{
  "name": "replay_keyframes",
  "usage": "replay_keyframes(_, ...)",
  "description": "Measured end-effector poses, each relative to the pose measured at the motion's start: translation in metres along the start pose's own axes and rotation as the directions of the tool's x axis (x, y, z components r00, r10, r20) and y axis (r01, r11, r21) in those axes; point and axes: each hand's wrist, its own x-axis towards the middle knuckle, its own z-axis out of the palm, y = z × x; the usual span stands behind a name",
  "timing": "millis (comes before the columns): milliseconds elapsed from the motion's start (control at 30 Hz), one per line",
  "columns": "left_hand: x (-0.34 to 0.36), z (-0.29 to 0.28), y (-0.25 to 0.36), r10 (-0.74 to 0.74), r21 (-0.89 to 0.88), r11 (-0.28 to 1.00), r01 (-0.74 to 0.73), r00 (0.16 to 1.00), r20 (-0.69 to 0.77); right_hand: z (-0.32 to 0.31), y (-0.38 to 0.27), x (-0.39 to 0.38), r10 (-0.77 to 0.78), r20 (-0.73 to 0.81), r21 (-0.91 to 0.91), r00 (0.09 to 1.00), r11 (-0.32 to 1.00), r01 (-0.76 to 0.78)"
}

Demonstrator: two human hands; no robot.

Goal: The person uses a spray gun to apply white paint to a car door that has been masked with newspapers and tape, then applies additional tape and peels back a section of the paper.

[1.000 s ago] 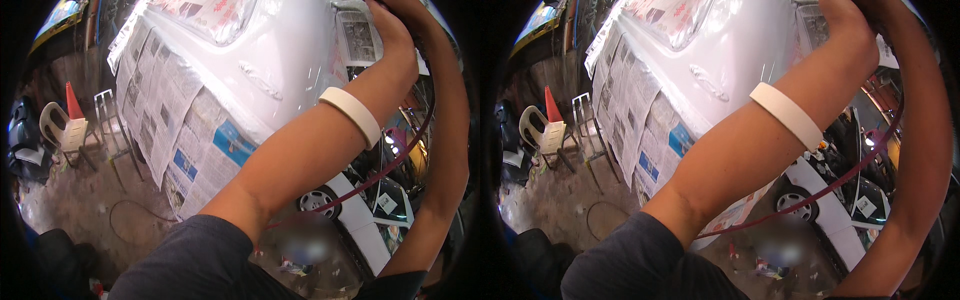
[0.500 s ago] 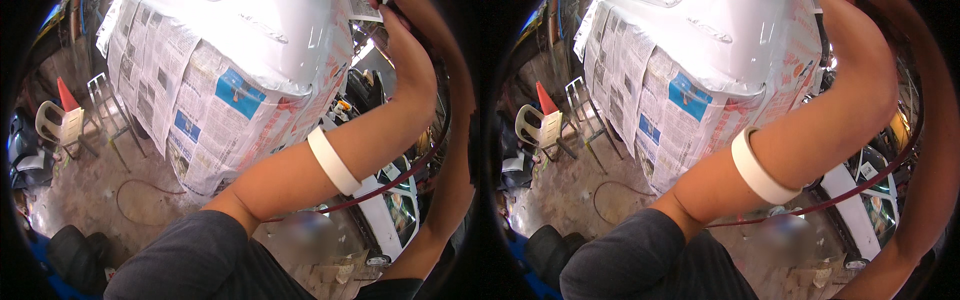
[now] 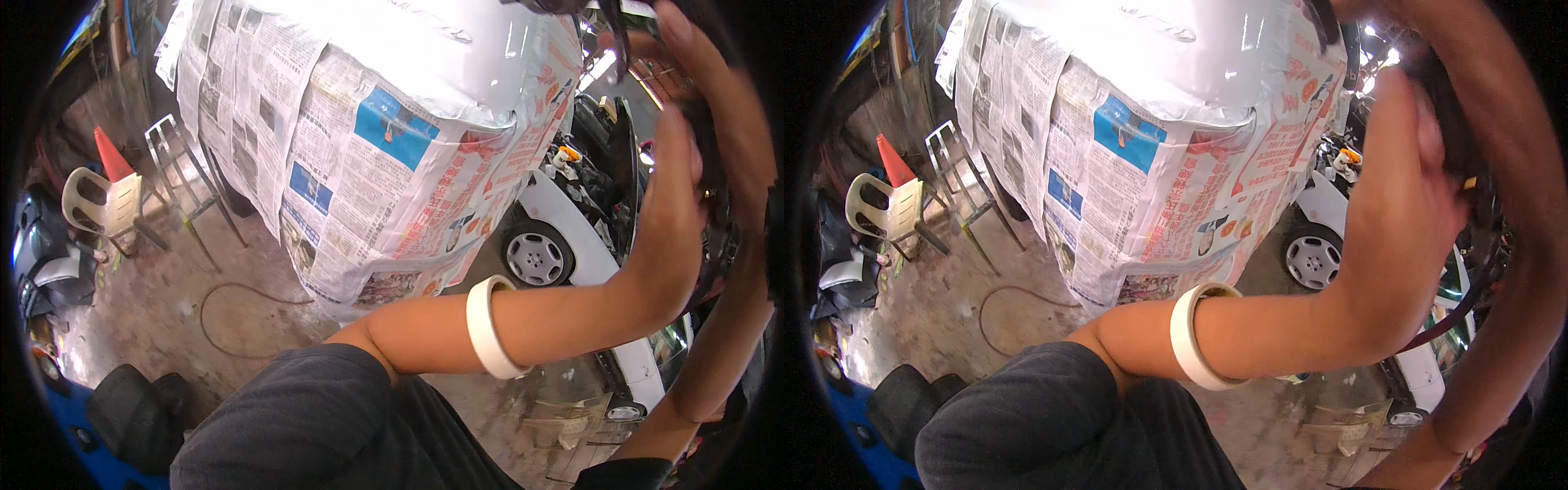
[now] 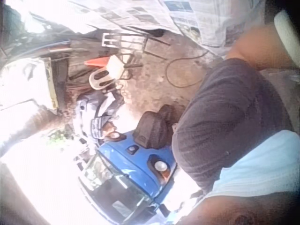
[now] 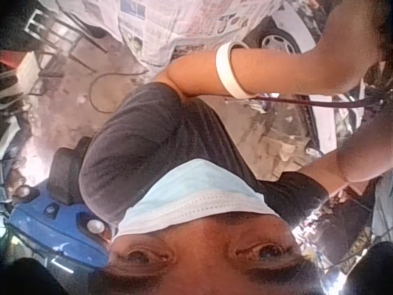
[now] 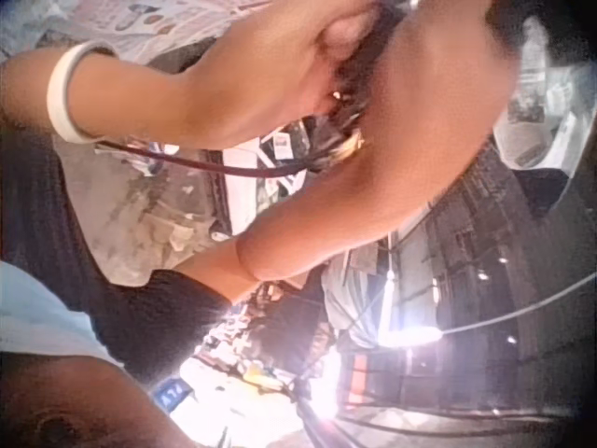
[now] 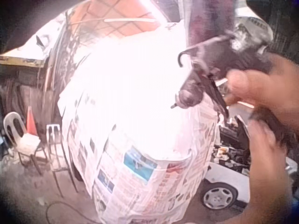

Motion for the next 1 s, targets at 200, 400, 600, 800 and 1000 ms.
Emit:
replay_keyframes(200, -0.092, -0.061, -0.007, -0.174, 0.163, 0.963, 0.214, 0.957, -0.230, 0.017, 0.023, -0.077, 0.241, 0.095, 0.495, 0.966, 0.830, -0.255)
replay_keyframes(400, -0.211, -0.162, 0.022, -0.566, 0.268, 0.599, 0.754, 0.636, -0.525, 0.109, 0.048, -0.222, 0.645, 0.290, 0.797, 0.707, 0.247, -0.552)
replay_keyframes(600, -0.269, -0.232, 0.053, -0.708, 0.072, 0.307, 0.949, 0.278, -0.649, 0.217, 0.061, -0.320, 0.795, 0.332, 0.827, 0.508, 0.014, -0.562)
replay_keyframes(800, -0.294, -0.261, 0.041, -0.814, 0.005, 0.083, 0.997, 0.071, -0.577, 0.238, 0.079, -0.382, 0.762, 0.409, 0.798, 0.503, -0.032, -0.602)
replay_keyframes(1000, -0.332, -0.271, 0.016, -0.824, -0.091, 0.082, 0.992, 0.016, -0.566, 0.229, 0.094, -0.421, 0.702, 0.614, 0.656, 0.360, -0.201, -0.728)
